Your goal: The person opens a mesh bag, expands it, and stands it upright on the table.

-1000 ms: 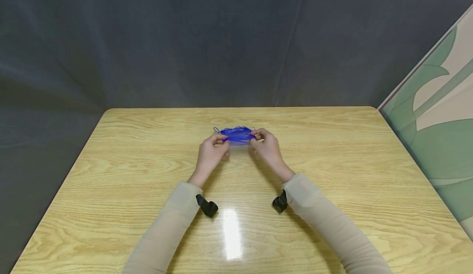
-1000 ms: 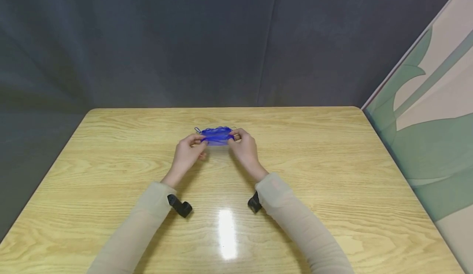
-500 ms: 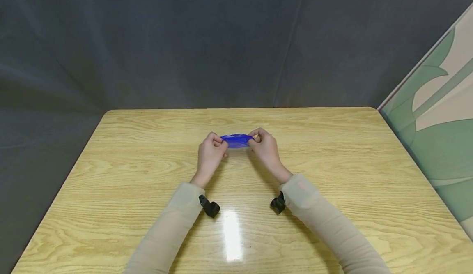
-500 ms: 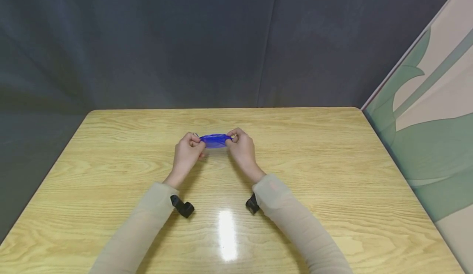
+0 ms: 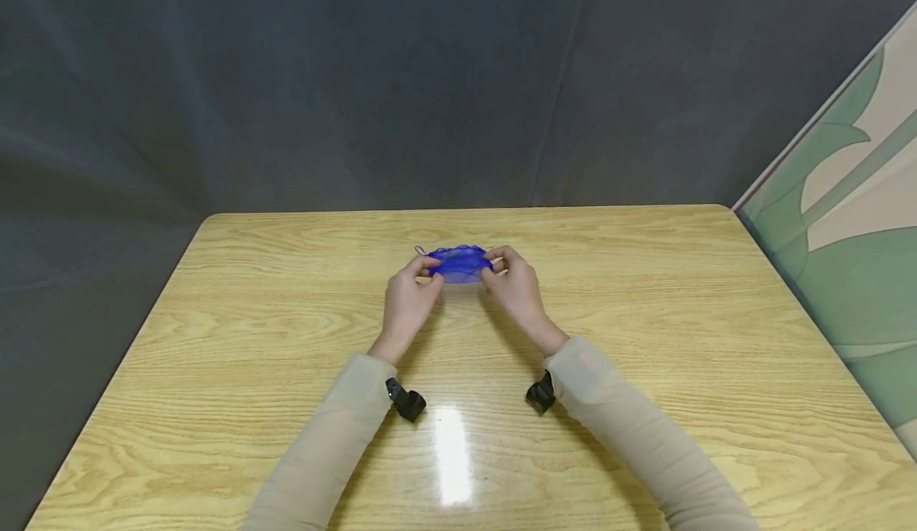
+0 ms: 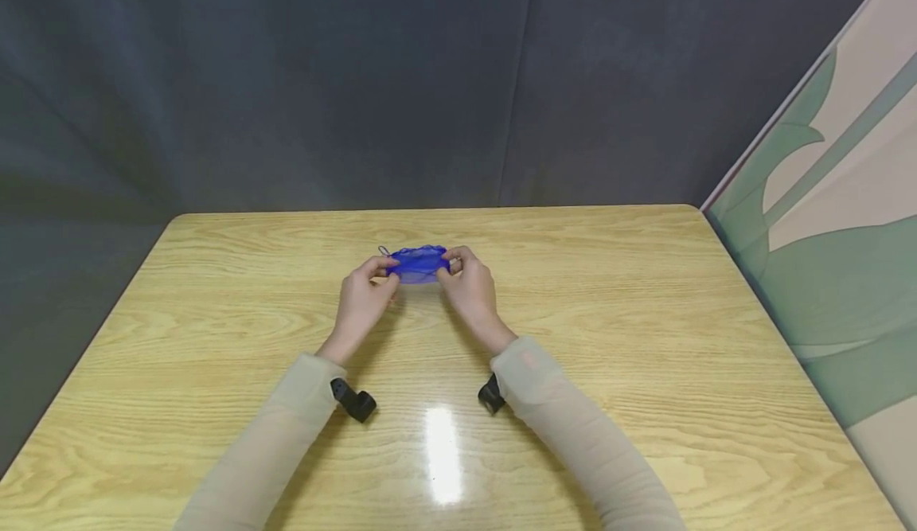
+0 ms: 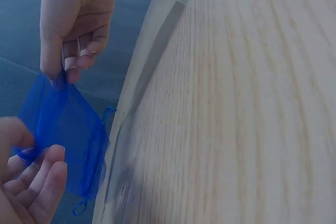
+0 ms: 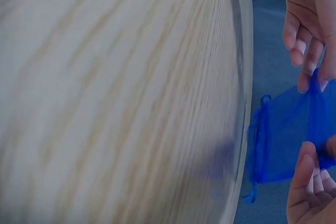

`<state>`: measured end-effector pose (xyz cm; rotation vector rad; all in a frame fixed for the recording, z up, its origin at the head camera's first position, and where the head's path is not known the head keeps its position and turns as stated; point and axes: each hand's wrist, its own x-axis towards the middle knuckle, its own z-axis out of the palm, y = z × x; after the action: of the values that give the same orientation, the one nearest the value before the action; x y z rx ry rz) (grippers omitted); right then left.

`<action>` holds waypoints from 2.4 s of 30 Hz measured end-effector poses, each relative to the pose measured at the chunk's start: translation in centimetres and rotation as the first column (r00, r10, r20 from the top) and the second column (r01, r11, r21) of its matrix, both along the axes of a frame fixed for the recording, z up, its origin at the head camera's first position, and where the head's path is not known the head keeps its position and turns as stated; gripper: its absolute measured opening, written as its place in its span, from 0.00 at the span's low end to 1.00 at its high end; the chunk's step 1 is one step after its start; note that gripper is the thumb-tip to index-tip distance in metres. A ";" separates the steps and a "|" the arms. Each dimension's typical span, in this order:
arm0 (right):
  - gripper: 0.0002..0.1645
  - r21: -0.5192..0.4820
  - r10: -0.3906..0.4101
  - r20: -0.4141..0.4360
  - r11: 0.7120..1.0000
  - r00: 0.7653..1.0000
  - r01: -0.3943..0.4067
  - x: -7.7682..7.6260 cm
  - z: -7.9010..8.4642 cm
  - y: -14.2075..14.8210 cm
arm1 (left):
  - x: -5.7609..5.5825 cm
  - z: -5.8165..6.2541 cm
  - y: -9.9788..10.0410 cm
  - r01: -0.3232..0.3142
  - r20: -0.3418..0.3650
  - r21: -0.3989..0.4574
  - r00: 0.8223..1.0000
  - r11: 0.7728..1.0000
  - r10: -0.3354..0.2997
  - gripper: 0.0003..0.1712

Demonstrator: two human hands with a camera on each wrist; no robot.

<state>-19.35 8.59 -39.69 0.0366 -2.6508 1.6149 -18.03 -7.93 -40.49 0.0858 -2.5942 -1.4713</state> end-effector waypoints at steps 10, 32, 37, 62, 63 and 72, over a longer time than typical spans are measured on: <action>0.12 0.005 -0.005 -0.035 1.000 0.999 0.005 -0.1 -0.1 -0.2 | -0.1 -0.2 0.0 0.002 0.021 0.022 1.000 1.000 -0.002 0.13; 0.13 0.082 -0.072 -0.208 0.993 0.975 0.091 0.4 -0.1 -0.7 | 0.2 -0.3 0.2 -0.024 -0.057 0.020 0.998 1.000 0.025 0.08; 0.14 0.114 -0.073 -0.207 0.989 0.976 0.098 0.5 0.0 -0.7 | 0.0 -0.3 0.2 -0.027 -0.061 0.076 0.998 0.997 0.032 0.11; 0.12 0.113 -0.083 -0.175 0.988 0.981 0.104 0.1 0.0 -0.6 | 0.1 -0.1 0.1 -0.008 -0.074 0.097 0.997 0.995 0.015 0.10; 0.12 0.110 -0.086 -0.181 0.988 0.980 0.107 0.1 0.0 -0.7 | 0.0 -0.1 0.1 -0.015 -0.078 0.091 0.997 0.996 0.022 0.09; 0.09 0.109 -0.073 -0.215 0.989 0.974 0.099 0.4 0.2 -0.8 | 0.2 -0.2 0.0 -0.076 -0.121 0.000 0.990 0.997 0.075 0.02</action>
<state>-18.93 7.78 -39.47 0.0892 -2.5452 1.3440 -17.80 -7.88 -40.72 0.0907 -2.4703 -1.3996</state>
